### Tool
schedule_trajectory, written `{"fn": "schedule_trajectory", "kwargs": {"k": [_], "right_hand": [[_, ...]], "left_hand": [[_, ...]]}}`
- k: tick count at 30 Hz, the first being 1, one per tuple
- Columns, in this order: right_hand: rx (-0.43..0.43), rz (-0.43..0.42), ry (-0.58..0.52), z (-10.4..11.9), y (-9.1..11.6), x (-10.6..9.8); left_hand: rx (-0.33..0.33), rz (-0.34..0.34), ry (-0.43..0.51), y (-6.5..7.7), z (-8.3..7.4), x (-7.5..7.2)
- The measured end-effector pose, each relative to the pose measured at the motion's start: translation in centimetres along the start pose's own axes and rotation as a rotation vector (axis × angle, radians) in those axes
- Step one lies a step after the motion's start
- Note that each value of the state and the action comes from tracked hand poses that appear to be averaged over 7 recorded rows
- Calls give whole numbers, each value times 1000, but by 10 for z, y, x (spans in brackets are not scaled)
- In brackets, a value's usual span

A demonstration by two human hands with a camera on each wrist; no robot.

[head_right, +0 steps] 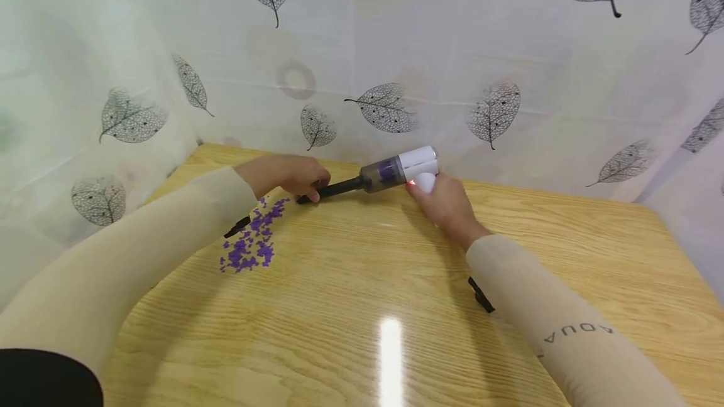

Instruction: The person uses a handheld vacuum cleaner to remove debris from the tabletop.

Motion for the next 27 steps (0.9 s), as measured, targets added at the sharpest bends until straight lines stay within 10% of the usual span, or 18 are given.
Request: {"fn": "schedule_trajectory", "kwargs": {"k": [9,27], "right_hand": [[56,-19,-31,-18,4,-11],[2,-32,-34,-5,-3,-1]], "left_hand": [[64,-94,-73,-13,-9,-8],[-2,-27,-119,-5,-1,-5]]}}
Point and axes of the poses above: each hand's wrist, its own y-axis away from the middle knuckle, its own x-axis out of the palm, z = x × y, the point moved 2 cm from there along -y, towards the middle knuckle, and after that the axes turned 3 degrees about x, right-handed, at the moved point
